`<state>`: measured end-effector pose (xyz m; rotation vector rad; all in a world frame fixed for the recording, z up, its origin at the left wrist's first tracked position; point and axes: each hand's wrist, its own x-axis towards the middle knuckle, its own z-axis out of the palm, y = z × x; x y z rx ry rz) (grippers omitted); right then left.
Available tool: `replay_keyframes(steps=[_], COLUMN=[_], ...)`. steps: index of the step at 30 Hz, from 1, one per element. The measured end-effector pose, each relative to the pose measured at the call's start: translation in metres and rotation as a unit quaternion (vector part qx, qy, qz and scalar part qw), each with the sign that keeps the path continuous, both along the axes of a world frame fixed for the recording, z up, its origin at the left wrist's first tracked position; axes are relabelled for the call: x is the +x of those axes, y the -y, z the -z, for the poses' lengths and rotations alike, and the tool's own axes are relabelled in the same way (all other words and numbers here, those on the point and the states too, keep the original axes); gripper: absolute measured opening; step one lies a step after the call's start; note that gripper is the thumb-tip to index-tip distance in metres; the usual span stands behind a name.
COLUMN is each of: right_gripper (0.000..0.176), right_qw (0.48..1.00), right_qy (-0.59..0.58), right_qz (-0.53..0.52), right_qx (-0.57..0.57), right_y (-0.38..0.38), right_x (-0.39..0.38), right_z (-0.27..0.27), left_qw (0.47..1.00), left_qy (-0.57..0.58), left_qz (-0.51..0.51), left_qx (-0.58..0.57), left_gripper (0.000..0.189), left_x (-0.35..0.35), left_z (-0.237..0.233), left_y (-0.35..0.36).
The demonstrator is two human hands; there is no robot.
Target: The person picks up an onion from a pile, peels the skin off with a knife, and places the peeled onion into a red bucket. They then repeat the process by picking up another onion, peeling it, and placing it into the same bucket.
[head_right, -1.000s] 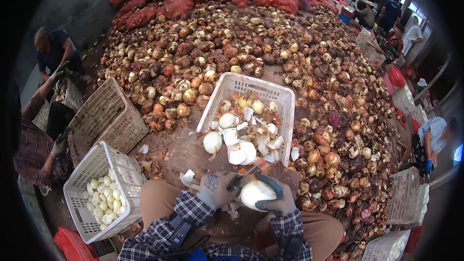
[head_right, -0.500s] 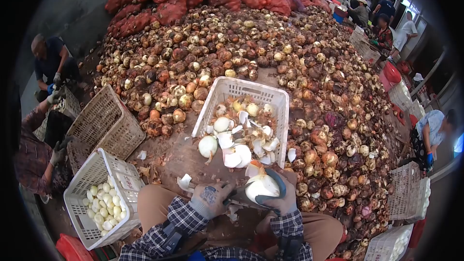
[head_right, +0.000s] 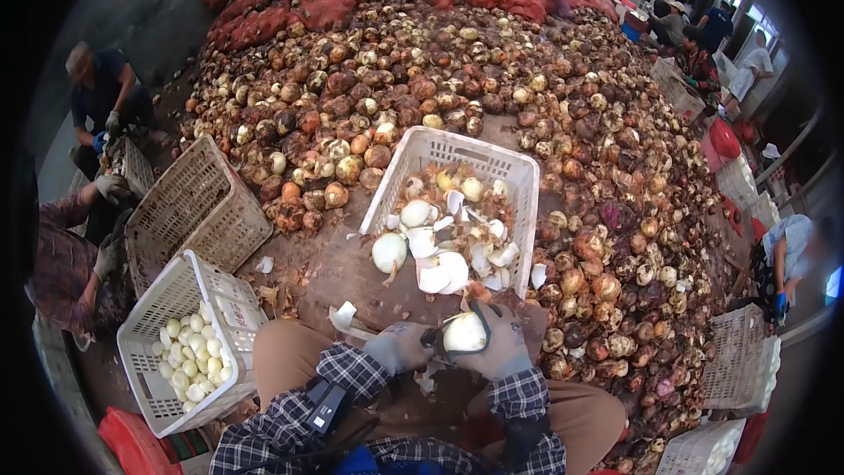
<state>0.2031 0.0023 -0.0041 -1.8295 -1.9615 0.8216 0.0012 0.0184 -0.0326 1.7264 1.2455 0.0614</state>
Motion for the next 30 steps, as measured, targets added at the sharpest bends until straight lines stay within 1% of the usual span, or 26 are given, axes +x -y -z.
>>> replay_keyframes(steps=[2,5,8,9,11,14,17,18,19,20,21,22,23,24,26,27,30], right_gripper=[0.095,0.098,0.101,0.105,0.104,0.101,0.097,0.095,0.087,0.085,0.084,0.082,0.081,0.082,0.084,0.085,0.084], right_qw=[0.998,0.982,0.966,0.973,0.981,0.992,0.997,0.998,0.998,0.996,0.99,0.98,0.982,0.99,0.996,0.993,0.976], right_qy=[0.019,-0.045,0.032,0.049,0.06,0.065,0.043,0.033,-0.027,-0.079,-0.131,-0.182,-0.18,-0.14,-0.059,-0.086,-0.194], right_qz=[0.037,0.122,0.101,0.099,0.073,0.052,0.036,0.031,0.035,0.027,0.018,0.008,0.016,0.024,0.039,0.057,0.1], right_qx=[0.044,0.136,0.237,0.203,0.169,0.1,0.047,0.033,0.036,-0.004,-0.042,-0.081,-0.058,-0.023,0.045,0.054,0.027], right_y=[0.01,0.028,0.031,0.029,0.02,0.004,-0.013,-0.015,-0.021,-0.028,-0.036,-0.041,-0.04,-0.037,-0.026,-0.02,-0.014], right_x=[-0.005,-0.012,-0.018,-0.02,-0.019,-0.008,0.003,0.009,0.023,0.037,0.048,0.056,0.056,0.054,0.048,0.045,0.047], right_z=[0.013,0.022,0.047,0.043,0.028,0.02,0.009,0.005,0.015,0.025,0.03,0.037,0.037,0.037,0.037,0.034,0.046], left_qw=[1.0,0.998,0.995,0.995,0.995,0.997,0.994,0.99,0.984,0.978,0.981,0.986,0.99,0.993,0.991,0.99,0.975], left_qy=[-0.012,0.037,0.058,0.057,0.055,0.056,0.083,0.093,0.104,0.115,0.099,0.095,0.091,0.086,0.084,0.083,0.125], left_qz=[-0.022,-0.046,-0.059,-0.056,-0.053,-0.041,-0.024,-0.037,-0.05,-0.061,-0.067,-0.059,-0.051,-0.044,-0.056,-0.062,-0.123], left_qx=[0.011,-0.018,-0.06,-0.062,-0.067,-0.039,-0.071,-0.102,-0.133,-0.163,-0.153,-0.124,-0.097,-0.069,-0.087,-0.096,-0.137], left_gripper=[0.027,0.028,0.028,0.028,0.027,0.027,0.028,0.028,0.029,0.029,0.034,0.032,0.031,0.029,0.029,0.029,0.038], left_x=[0.006,0.012,0.015,0.015,0.014,0.014,0.011,0.012,0.014,0.015,0.016,0.017,0.017,0.017,0.017,0.018,0.022], left_z=[0.009,0.025,0.024,0.023,0.02,0.037,0.034,0.041,0.054,0.06,0.05,0.044,0.041,0.039,0.04,0.042,0.071], left_y=[0.001,0.002,0.0,0.0,-0.001,-0.007,-0.015,-0.016,-0.019,-0.021,-0.021,-0.02,-0.019,-0.019,-0.019,-0.019,-0.016])
